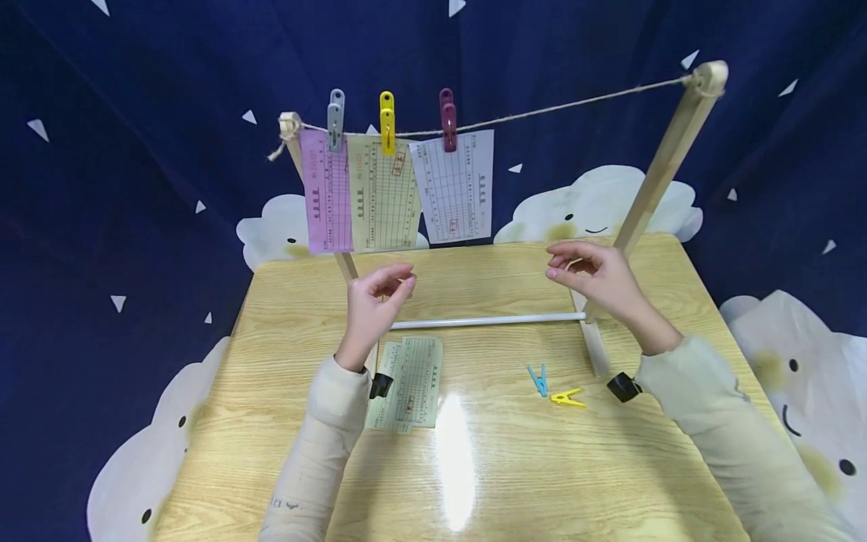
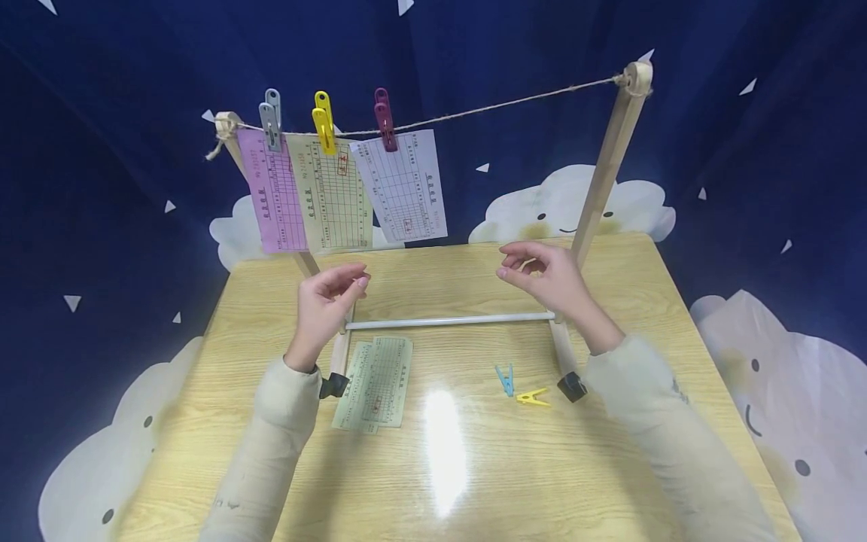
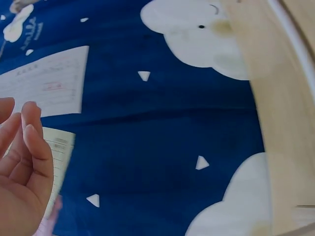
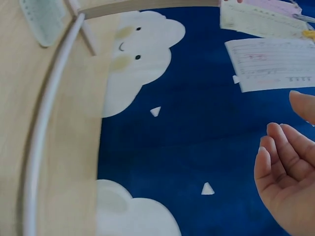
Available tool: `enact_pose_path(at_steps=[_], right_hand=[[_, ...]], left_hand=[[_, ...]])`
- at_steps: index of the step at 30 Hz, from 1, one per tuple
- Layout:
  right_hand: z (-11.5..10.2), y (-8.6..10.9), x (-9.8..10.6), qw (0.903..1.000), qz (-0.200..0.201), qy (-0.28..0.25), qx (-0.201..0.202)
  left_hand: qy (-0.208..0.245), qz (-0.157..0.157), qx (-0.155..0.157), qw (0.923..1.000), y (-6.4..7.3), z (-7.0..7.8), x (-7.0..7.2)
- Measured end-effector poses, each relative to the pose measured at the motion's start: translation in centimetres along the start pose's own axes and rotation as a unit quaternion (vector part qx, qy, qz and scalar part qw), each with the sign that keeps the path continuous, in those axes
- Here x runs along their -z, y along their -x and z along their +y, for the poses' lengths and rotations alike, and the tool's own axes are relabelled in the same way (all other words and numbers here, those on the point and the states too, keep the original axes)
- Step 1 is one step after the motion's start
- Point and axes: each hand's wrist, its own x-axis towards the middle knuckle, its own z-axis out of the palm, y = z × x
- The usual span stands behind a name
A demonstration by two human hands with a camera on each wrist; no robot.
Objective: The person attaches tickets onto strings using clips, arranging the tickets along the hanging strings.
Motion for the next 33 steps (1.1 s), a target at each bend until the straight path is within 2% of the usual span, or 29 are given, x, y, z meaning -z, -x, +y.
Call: enact_pose_path(at_steps=[6, 9, 13, 17, 21, 27, 33], right_hand=[[-0.7, 1.2, -0.3, 0.9997, -0.020, 0.006, -0.015], [-0.1, 1.7, -0.4, 0.9993, -0.025, 0.011, -0.025], [1.0, 2.4, -0.7, 0.9983, -0.034, 0.023, -0.042], [2.4, 3.1, -0.9, 0.9970, -0.047, 0.019, -0.058], [3.6, 4.0, -0.9, 0.9953, -0.059, 0.016, -0.075], [5.5, 5.6, -1.1, 0.9938, -0.070, 0.009, -0.086], [7.1, 7.1, -1.5, 0.9959, -0.064, 0.013, -0.062]], left_hand=[[-0.013, -0.029, 0.029, 0.9991, 1.0, 1.2, 0.3], [-0.012, -0.030, 0.042, 0.9986, 1.7, -0.3, 0.3], [0.001, -0.035, 0.079, 0.9963, 2.6, -2.7, 0.4], [0.009, -0.047, 0.101, 0.9937, 3.0, -2.2, 0.6], [-0.004, -0.057, 0.132, 0.9895, 3.3, -1.6, 0.8], [-0.006, -0.081, 0.179, 0.9804, 4.1, -2.7, 1.0], [0.010, -0.103, 0.206, 0.9732, 5.0, -4.2, 1.2]])
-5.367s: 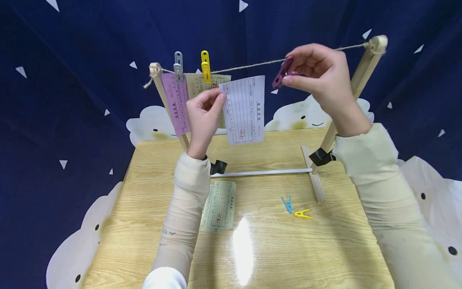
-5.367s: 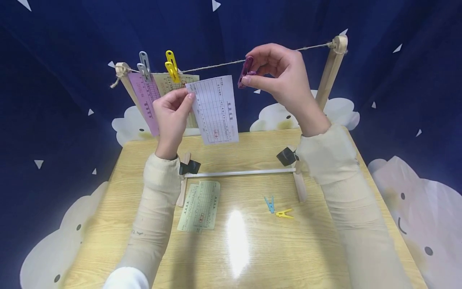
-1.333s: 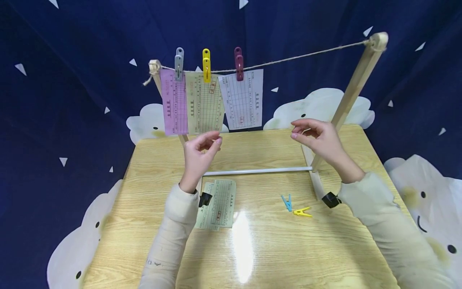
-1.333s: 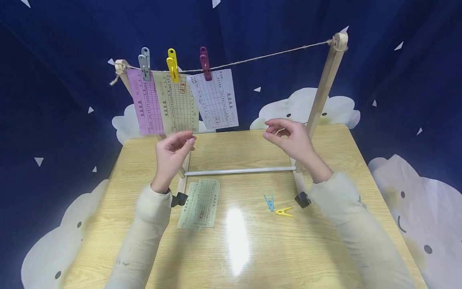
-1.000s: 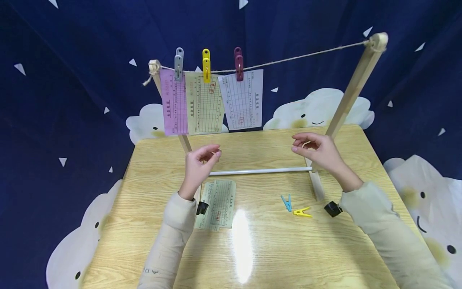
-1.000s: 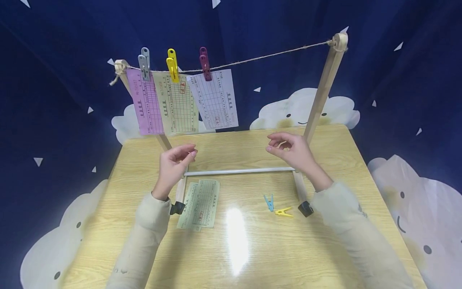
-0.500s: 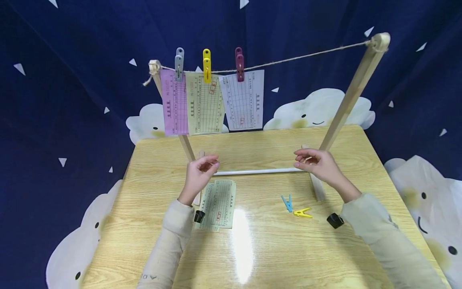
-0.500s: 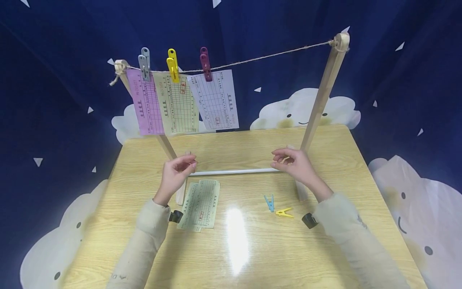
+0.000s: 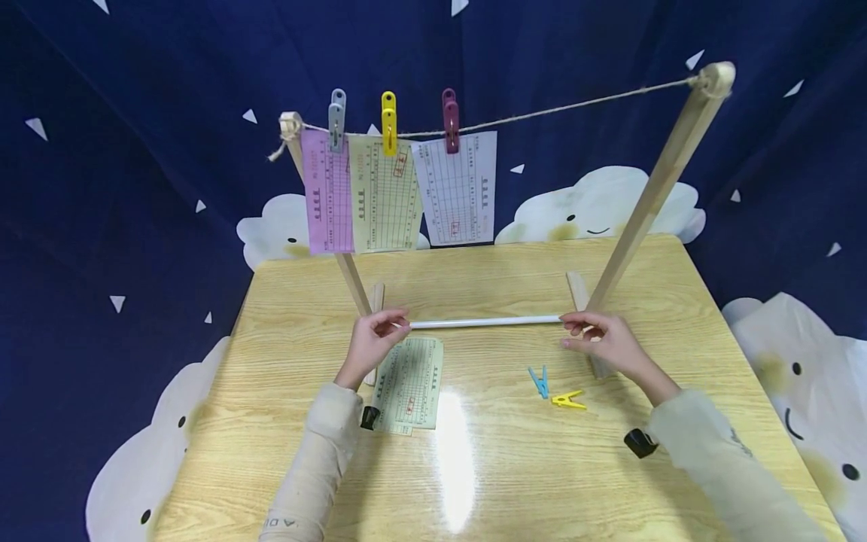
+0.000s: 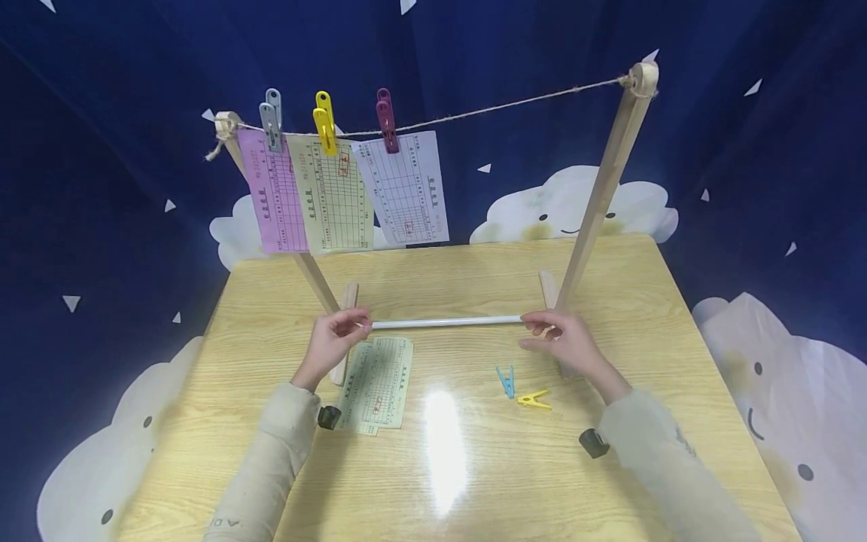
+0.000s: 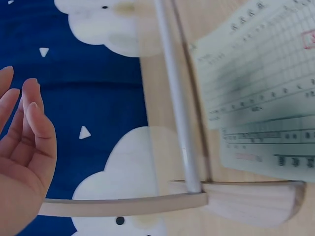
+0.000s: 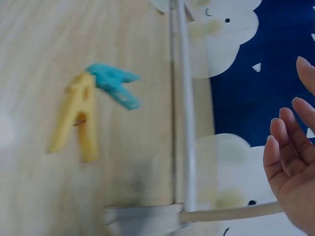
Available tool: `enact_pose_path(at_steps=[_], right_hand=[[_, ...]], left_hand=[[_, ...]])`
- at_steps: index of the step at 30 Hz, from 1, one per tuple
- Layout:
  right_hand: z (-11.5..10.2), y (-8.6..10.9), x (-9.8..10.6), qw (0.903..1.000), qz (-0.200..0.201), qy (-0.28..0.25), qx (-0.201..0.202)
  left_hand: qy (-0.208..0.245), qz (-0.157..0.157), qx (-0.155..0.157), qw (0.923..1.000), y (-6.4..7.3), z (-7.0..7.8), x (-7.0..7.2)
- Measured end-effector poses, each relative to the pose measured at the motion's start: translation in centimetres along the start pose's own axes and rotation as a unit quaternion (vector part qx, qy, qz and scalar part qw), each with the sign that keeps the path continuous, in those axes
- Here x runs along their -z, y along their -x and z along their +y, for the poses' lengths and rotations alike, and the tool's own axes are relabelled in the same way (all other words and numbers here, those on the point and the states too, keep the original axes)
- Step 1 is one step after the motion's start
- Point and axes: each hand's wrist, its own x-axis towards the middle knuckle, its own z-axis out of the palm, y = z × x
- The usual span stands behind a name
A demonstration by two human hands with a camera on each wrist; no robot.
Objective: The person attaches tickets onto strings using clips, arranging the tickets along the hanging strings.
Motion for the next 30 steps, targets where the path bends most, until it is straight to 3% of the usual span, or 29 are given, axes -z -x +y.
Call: enact_pose_path(at_steps=[4, 11, 17, 21, 26, 30], right_hand=[[1.5, 0.9, -0.4, 0.9997, -0.001, 0.021, 0.013], [7.2, 2.3, -1.5, 0.9964, -0.020, 0.065, 0.049], [9.8, 3.5, -1.9, 0.9879, -0.058, 0.104, 0.099], [10.7, 4.4, -2.0, 0.9852, -0.074, 0.127, 0.088], [11.6, 5.2, -2.1, 0.9860, -0.088, 0.130, 0.058], [12.2, 5.6, -1.9, 0.9831, -0.095, 0.147, 0.052]], left_hand=[[-0.003, -0.013, 0.016, 0.9998, 0.1, -1.0, 0.0], [0.003, -0.040, 0.069, 0.9968, 0.2, -2.7, 0.1], [0.001, -0.038, 0.081, 0.9960, 0.1, -6.2, -0.2], [-0.008, -0.032, 0.095, 0.9949, 0.2, -8.5, -0.4], [-0.029, -0.034, 0.104, 0.9936, 0.3, -10.0, -0.4], [-0.070, -0.040, 0.095, 0.9922, 0.2, -11.0, -0.4]])
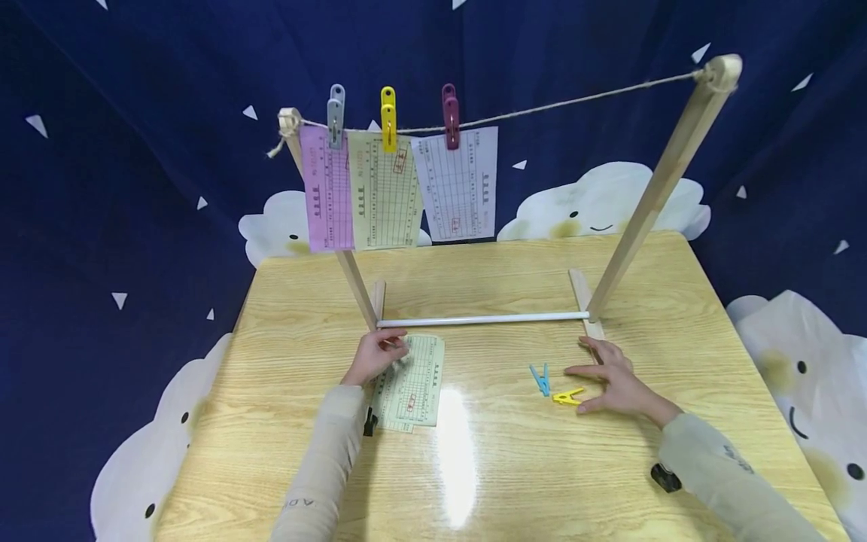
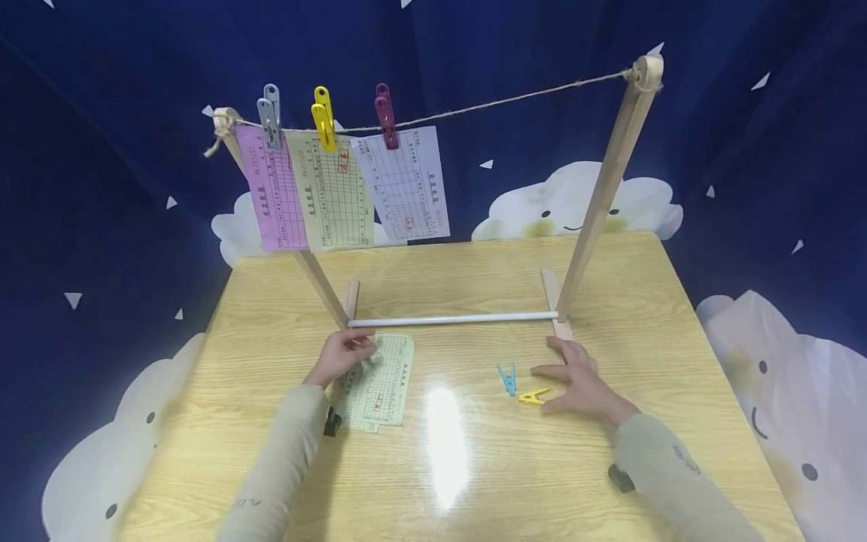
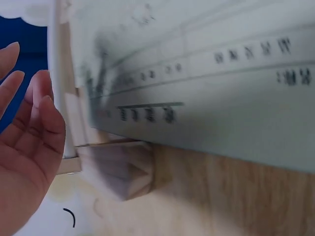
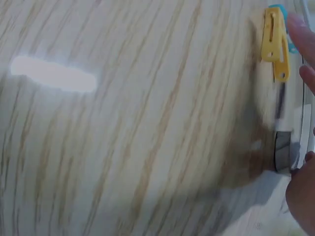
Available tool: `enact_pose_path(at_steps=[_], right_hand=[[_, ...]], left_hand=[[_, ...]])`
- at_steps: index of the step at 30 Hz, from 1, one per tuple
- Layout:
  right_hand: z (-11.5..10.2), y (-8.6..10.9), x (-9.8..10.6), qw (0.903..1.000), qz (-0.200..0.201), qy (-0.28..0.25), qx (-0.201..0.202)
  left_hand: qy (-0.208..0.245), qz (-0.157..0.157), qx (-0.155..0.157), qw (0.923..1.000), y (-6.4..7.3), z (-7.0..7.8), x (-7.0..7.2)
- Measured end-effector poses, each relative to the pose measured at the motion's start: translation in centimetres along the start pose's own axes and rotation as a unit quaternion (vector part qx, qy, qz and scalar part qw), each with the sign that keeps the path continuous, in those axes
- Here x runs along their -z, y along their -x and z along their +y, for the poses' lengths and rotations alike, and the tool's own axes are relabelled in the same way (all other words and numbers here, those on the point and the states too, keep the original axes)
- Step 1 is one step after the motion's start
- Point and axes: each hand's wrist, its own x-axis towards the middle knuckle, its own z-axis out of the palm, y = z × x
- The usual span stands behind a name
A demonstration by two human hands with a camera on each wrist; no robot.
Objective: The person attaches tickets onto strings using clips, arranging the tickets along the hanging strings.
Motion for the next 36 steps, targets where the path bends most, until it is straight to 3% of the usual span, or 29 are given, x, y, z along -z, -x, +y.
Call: enact_pose_path(at_steps=[6, 14, 27, 36], right_hand=[[0.8, 0.8, -0.1, 0.9998, -0.015, 0.011, 0.001], [1.4, 1.3, -0.8, 0.9998, -0.001, -0.003, 0.019], [1.0, 1.2, -0.8, 0.9996, 0.006, -0.028, 0.007], [0.6, 1.0, -0.7, 0.9994, 0.017, -0.030, 0.008]], left_hand=[[-0.038, -0.012, -0.006, 0.9992, -0.8, -1.2, -0.3], [-0.076, -0.030, 0.016, 0.9965, -2.1, -1.6, -0.7], [-0.176, -0.043, 0.046, 0.9824, -2.6, -1.5, -1.0], [-0.161, -0.036, 0.051, 0.9849, -2.6, -1.8, -1.2]])
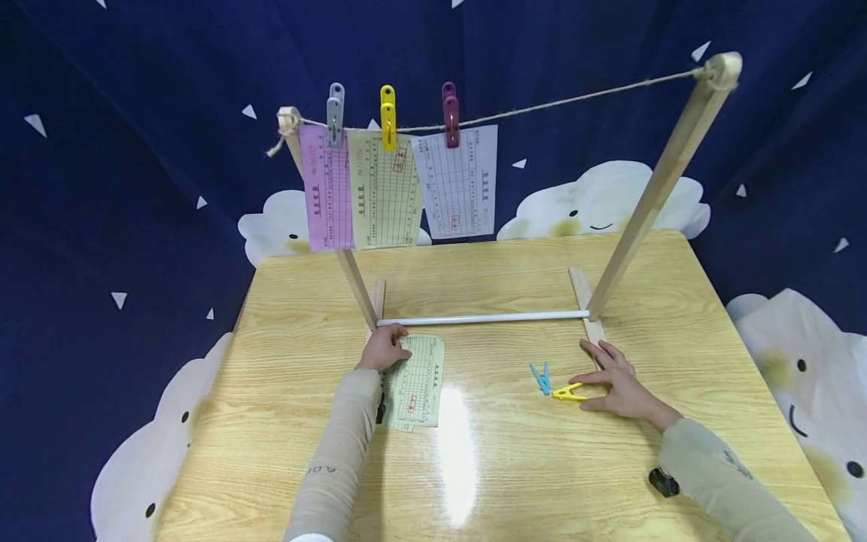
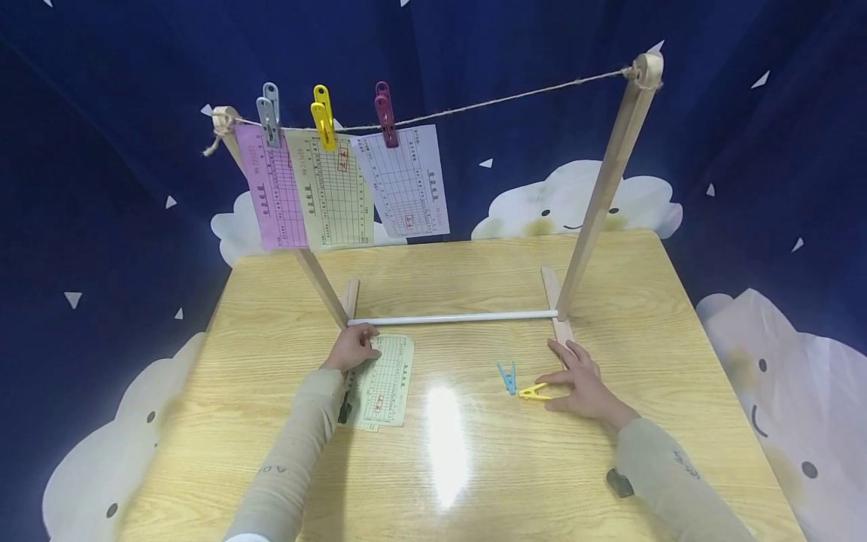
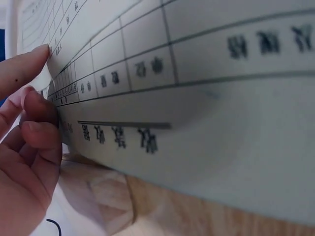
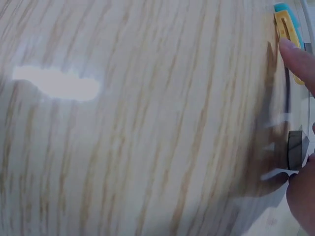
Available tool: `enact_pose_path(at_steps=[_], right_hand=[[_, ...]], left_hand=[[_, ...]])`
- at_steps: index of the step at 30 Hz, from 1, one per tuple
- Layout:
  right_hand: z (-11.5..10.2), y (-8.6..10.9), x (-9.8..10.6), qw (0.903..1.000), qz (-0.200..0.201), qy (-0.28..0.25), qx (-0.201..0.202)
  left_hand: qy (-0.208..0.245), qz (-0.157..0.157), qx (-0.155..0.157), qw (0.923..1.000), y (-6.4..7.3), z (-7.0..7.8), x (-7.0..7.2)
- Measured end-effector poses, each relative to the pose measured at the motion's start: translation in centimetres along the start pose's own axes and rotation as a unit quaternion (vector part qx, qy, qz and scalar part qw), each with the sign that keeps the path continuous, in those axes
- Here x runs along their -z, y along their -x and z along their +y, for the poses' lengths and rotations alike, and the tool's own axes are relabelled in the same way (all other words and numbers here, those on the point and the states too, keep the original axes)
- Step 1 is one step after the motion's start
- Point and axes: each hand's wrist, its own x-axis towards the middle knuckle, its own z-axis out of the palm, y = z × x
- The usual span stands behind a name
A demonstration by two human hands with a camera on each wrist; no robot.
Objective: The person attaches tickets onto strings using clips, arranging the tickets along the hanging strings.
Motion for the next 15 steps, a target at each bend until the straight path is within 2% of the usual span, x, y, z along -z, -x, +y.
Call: enact_pose_path(at_steps=[7, 15], right_hand=[[-1.0, -0.3, 0.4, 0.9996, 0.004, -0.015, -0.023], [-1.5, -0.7, 1.0, 0.9989, 0.017, -0.020, -0.040]], left_hand=[[0.007, 0.021, -0.023, 0.9995, 0.3, 0.0, 0.0], [0.041, 0.039, -0.058, 0.9967, 0.8, -0.1, 0.6]])
